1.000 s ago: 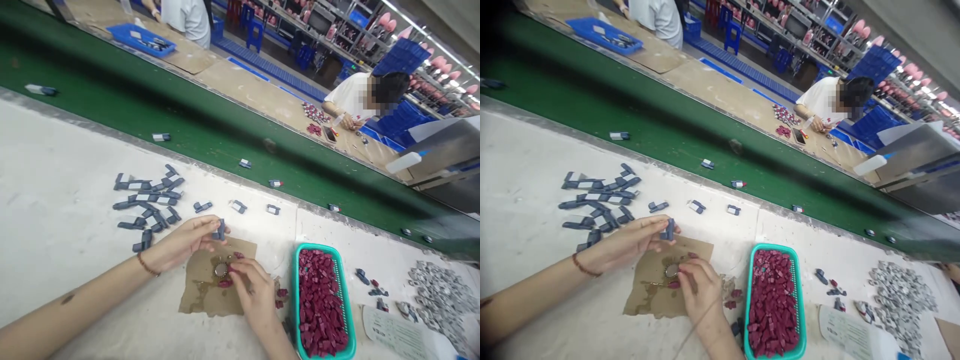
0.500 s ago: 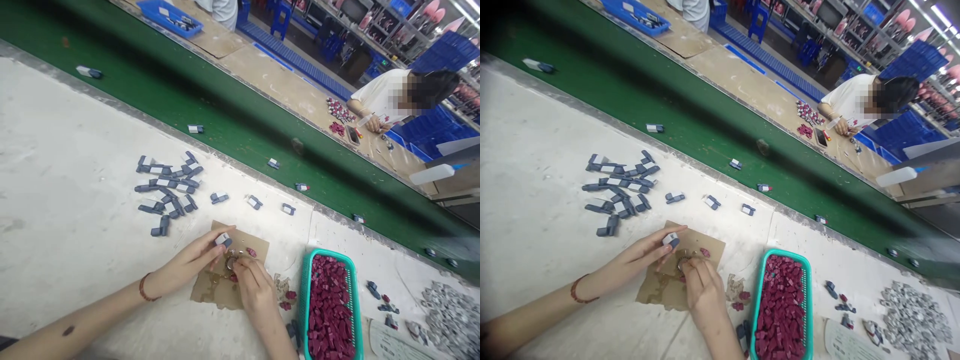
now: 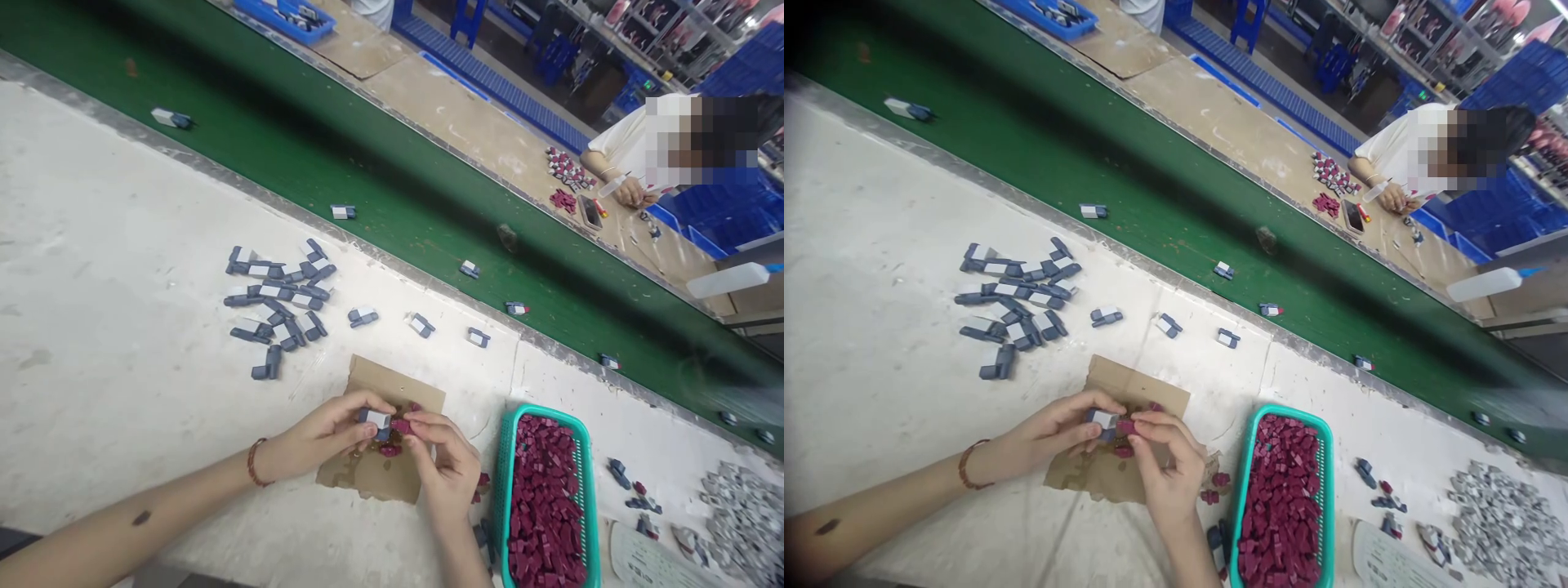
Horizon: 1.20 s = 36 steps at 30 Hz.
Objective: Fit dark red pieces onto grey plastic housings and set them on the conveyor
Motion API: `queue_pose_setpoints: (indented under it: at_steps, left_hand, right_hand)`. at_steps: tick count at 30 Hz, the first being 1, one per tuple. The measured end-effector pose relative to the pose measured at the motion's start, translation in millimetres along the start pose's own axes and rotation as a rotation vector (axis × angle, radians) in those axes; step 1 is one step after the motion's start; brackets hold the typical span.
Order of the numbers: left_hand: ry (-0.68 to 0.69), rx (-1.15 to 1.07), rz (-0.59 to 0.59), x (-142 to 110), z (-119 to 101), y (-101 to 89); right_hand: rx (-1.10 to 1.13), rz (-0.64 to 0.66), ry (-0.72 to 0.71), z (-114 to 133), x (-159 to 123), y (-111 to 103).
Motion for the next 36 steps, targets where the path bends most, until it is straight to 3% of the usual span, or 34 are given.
queue_pose_setpoints:
  at_steps: [8,18,24,27,31,36]
  left_hand:
    - [-0.056,-0.014,-0.02,0.0,-5.0,2.0]
    - [-0.055,0.048,-0.05,0.4,-10.6,5.8]
    - [-0.096,0.138,-0.056,-0.9,-1.0,7.1]
    - [-0.096,0.162,-0.033,3.9,-7.1,16.4]
    - [-0.098,0.25,-0.007,29.4,-35.4,27.8]
    - [0.22,0.494,-0.289,96.7,-87.7,-2.0]
  right_hand:
    - [-0.033,0.053,-0.059,2.3,1.2,7.2]
    - [-0.227,0.153,-0.284,18.3,-2.5,11.9]
    - [-0.316,0.108,-0.313,24.3,-11.2,4.8]
    - [-0.317,0.08,-0.298,32.4,-13.0,-3.8]
    - [-0.441,0.069,-0.195,37.3,-13.7,-44.5]
    - [-0.96,-0.176,0.065,16.5,-26.6,-145.5]
Point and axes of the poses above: each hand's wrist, its own x-axis towards the middle knuckle, its own y-axis out of the palm, z = x × y, the point moved 5 cm from there along x, towards the middle knuckle, and after that the axes turned 2 degrees about -y, right-handed, at the moved point
